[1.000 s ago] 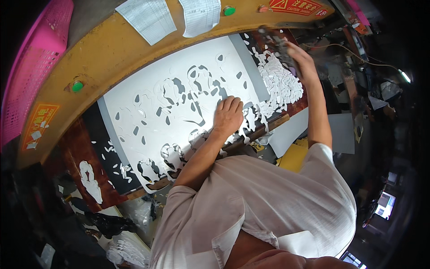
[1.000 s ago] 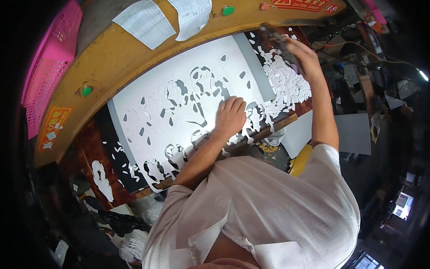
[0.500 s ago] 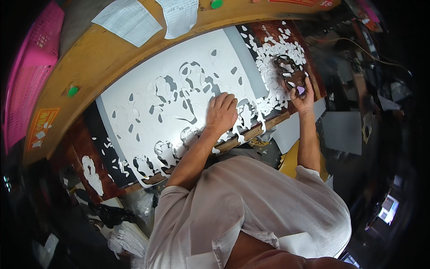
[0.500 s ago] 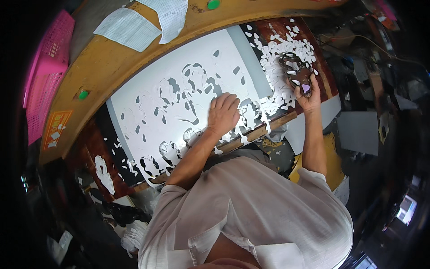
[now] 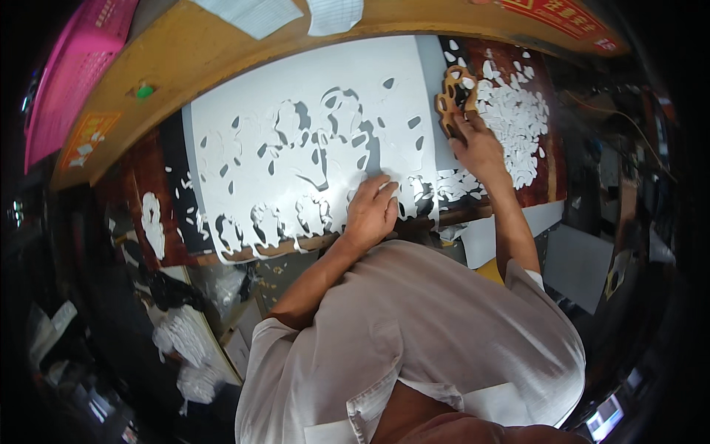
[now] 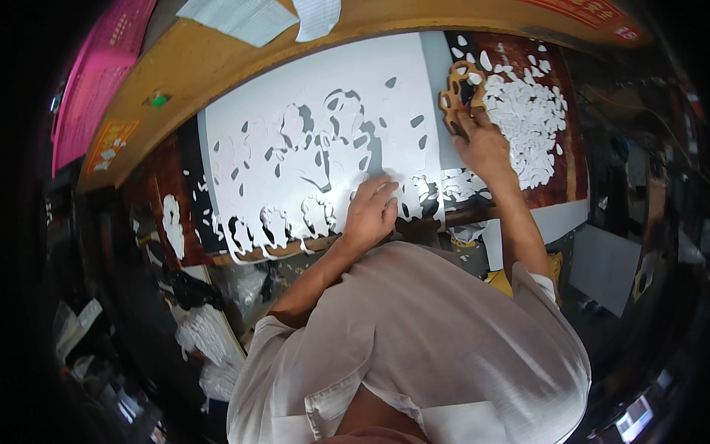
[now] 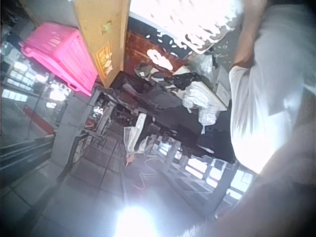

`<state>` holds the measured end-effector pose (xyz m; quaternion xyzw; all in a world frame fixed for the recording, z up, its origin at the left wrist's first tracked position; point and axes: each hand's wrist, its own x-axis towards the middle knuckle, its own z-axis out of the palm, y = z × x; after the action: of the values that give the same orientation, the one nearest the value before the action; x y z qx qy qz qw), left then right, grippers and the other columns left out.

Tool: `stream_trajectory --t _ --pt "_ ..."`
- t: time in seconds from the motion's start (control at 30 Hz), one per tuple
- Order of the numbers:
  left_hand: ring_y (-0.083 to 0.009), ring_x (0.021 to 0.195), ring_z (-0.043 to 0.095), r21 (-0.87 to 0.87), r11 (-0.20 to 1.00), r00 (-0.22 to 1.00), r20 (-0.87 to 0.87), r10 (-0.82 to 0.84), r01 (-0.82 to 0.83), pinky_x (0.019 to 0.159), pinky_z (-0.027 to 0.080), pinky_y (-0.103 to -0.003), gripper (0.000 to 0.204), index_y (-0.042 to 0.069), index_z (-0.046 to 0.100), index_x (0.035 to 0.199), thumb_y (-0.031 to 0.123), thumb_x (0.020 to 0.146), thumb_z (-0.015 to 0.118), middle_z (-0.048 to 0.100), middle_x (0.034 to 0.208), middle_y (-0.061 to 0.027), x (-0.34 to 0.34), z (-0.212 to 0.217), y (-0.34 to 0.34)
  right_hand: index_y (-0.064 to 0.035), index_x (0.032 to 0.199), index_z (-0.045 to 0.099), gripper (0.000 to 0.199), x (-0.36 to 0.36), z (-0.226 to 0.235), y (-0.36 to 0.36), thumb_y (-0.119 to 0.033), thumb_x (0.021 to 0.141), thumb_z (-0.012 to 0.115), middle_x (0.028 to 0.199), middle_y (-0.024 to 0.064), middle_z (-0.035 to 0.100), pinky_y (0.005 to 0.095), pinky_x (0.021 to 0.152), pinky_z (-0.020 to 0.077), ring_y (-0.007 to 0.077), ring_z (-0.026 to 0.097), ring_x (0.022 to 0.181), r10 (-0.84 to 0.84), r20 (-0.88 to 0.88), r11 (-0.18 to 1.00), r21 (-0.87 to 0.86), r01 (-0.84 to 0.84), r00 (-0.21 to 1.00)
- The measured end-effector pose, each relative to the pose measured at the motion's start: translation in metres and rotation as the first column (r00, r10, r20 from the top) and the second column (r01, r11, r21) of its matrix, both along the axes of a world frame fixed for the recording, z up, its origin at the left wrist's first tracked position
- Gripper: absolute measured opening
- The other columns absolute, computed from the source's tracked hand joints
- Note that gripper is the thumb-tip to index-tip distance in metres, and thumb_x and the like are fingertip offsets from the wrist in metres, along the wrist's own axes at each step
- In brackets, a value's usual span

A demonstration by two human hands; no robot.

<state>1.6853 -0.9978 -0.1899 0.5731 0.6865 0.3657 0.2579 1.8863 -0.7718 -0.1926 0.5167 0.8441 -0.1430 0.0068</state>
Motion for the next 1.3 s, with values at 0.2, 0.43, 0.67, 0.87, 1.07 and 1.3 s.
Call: stream_trajectory --t 0.2,0.43,0.67,0.87,1.07,1.3 --pt "-0.0365 0.079 0.07 -0.286 0.925 0.92 0.226 0.32 -0.251 0.076 0.058 -0.046 0.03 -0.002 0.068 0.12 0.014 0.095 0.068 0.067 0.116 -0.0235 0.005 0.004 0.001 -0.0066 0.135 0.07 0.038 -0.046 -0.006 -0.01 -0.015 0.097 0.07 0.125 0.0189 0.072 0.0408 0.097 0.0562 0.0375 0.07 0.112 0.193 -0.56 0.934 -0.147 -0.326 0.806" --pt "-0.0349 0.083 0.069 -0.299 0.93 0.956 0.131 0.263 -0.215 0.079 0.057 -0.043 0.032 0.0 0.069 0.123 0.018 0.096 0.07 0.068 0.105 -0.021 0.008 -0.006 0.0 -0.0108 0.125 0.073 0.03 -0.117 -0.042 0.019 -0.016 0.095 0.074 0.113 0.015 0.071 0.0393 0.096 0.0559 0.0342 0.07 0.11 0.313 -0.411 0.927 -0.066 -0.37 0.856" --pt "-0.0415 0.095 0.067 -0.205 0.96 0.978 0.037 0.204 -0.192 0.086 0.056 -0.048 0.038 0.002 0.065 0.13 0.017 0.095 0.068 0.062 0.113 -0.0225 0.015 -0.013 -0.007 -0.0079 0.094 0.065 0.011 -0.089 -0.025 0.008 -0.008 0.089 0.074 0.093 0.0097 0.069 0.0417 0.077 0.055 0.0313 0.069 0.085 0.291 -0.657 0.783 -0.253 -0.568 0.695" --pt "-0.0452 0.098 0.066 -0.255 0.942 0.975 -0.001 0.224 -0.216 0.089 0.056 -0.051 0.041 0.0 0.062 0.133 0.018 0.096 0.067 0.062 0.116 -0.0249 0.019 -0.009 -0.013 -0.0105 0.137 0.069 0.043 -0.071 -0.005 -0.023 -0.008 0.094 0.067 0.08 0.0095 0.065 0.0339 0.065 0.0517 0.0182 0.062 0.067 0.15 -0.549 0.872 -0.319 -0.371 0.823" --pt "-0.0461 0.098 0.067 -0.308 0.923 0.972 -0.043 0.229 -0.231 0.088 0.056 -0.052 0.046 -0.006 0.059 0.135 0.02 0.097 0.066 0.064 0.113 -0.0278 0.02 -0.003 -0.017 -0.0074 0.118 0.073 0.024 -0.099 -0.029 -0.027 -0.02 0.098 0.066 0.116 0.0153 0.071 0.0466 0.091 0.0559 0.0359 0.07 0.104 0.382 -0.377 0.893 -0.086 -0.442 0.844" --pt "-0.0388 0.094 0.071 -0.333 0.879 0.926 0.044 0.375 -0.341 0.086 0.059 -0.047 0.048 -0.008 0.064 0.129 0.025 0.094 0.071 0.069 0.108 -0.0249 0.016 -0.002 -0.023 -0.0039 0.093 0.077 0.011 -0.025 0.016 -0.038 -0.012 0.088 0.072 0.096 0.0174 0.073 0.0422 0.082 0.0543 0.0322 0.071 0.095 0.536 -0.41 0.379 -0.664 -0.645 0.738"
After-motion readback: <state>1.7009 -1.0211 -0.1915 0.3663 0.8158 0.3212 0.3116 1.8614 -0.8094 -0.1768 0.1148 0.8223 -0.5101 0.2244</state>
